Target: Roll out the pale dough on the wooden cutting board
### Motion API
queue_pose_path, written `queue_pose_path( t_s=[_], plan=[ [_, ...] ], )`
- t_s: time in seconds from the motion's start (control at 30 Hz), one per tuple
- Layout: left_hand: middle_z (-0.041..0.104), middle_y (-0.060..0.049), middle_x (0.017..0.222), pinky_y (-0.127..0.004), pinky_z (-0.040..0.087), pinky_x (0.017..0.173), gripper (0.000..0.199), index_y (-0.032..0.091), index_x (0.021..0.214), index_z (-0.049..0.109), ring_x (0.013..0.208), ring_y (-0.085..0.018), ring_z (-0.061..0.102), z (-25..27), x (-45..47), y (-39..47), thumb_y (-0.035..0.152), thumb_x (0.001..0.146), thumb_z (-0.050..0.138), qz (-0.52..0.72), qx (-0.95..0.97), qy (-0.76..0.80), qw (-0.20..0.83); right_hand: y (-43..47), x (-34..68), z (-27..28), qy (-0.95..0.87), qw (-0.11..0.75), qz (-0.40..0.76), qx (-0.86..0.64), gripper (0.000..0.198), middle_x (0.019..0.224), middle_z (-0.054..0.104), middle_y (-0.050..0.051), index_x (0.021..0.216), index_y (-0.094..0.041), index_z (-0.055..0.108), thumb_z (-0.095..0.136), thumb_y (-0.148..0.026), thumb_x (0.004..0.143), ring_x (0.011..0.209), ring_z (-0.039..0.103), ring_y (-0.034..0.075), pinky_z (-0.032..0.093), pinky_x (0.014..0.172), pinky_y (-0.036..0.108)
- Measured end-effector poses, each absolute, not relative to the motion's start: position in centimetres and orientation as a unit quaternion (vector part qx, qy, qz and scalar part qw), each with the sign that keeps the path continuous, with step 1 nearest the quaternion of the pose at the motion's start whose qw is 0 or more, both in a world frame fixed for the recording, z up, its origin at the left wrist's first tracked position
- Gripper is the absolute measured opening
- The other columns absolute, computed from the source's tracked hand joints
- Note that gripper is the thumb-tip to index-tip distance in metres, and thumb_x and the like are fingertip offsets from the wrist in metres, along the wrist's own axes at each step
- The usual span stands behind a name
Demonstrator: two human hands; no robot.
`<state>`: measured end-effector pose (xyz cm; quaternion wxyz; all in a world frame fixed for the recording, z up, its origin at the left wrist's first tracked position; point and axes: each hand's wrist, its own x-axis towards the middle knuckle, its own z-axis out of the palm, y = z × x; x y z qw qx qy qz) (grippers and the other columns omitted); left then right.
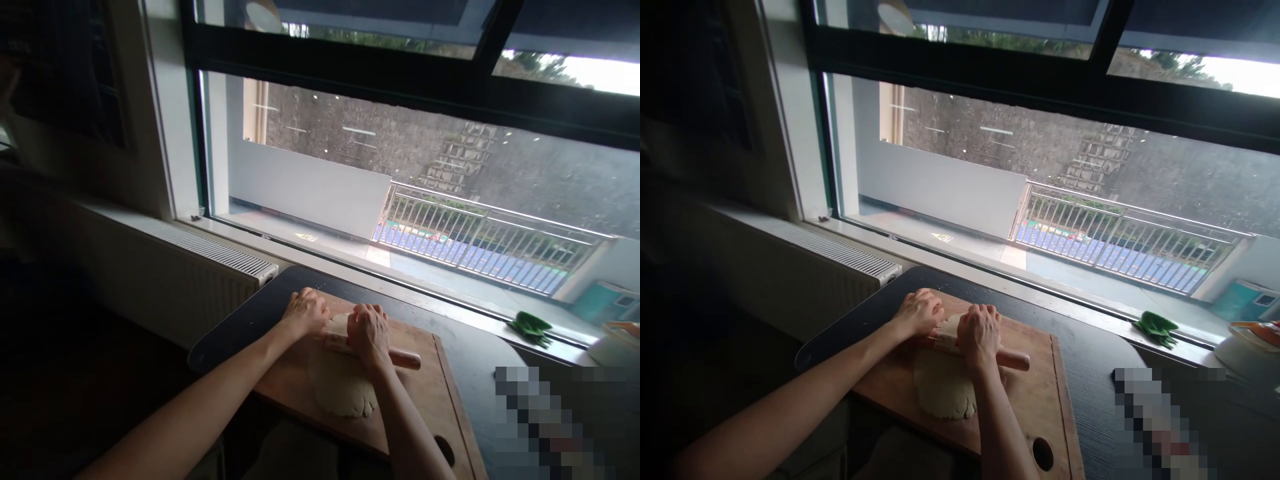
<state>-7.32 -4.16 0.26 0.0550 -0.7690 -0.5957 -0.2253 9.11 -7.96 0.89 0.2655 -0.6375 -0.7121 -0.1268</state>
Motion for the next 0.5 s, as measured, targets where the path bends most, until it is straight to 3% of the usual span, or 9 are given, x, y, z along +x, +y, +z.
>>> queue_pose_path(
  t_s=[0.13, 0.33, 0.5],
  plan=[
    [0.065, -0.012, 0.095, -0.037, 0.042, 0.083, 0.029, 0.016, 0.078, 0.068, 0.099, -0.024, 0.053, 0.6, -7.0, -2.6, 0.031, 0.08, 0.042, -0.196, -0.754, -0.624, 0.064, -6.5, 9.0, 0.8, -0.701, 0.237, -0.11, -0.664, 0.024, 0.086, 0.064, 0.007, 0.079, -0.019, 0.061, 0.039, -0.022, 0.086, 0.09, 0.048, 0.022, 0.029, 0.077, 0.032],
    [0.066, -0.009, 0.084, -0.035, 0.042, 0.078, 0.031, 0.018, 0.068, 0.064, 0.09, -0.023, 0.056, 0.3, -7.4, -5.9, 0.026, 0.084, 0.038, -0.259, -0.752, -0.599, 0.094, -8.4, 8.8, 0.7, -0.687, 0.218, -0.066, -0.69, 0.029, 0.095, 0.064, 0.008, 0.088, -0.021, 0.064, 0.036, -0.029, 0.087, 0.093, 0.049, 0.024, 0.03, 0.078, 0.034],
    [0.066, -0.008, 0.089, -0.036, 0.041, 0.076, 0.03, 0.021, 0.075, 0.064, 0.093, -0.023, 0.055, -0.3, -7.8, -9.6, 0.03, 0.086, 0.037, -0.278, -0.75, -0.593, 0.09, -11.4, 8.6, 0.1, -0.682, 0.244, -0.094, -0.683, 0.029, 0.104, 0.061, 0.007, 0.105, -0.023, 0.06, 0.038, -0.03, 0.087, 0.098, 0.049, 0.023, 0.029, 0.084, 0.035]
  ],
)
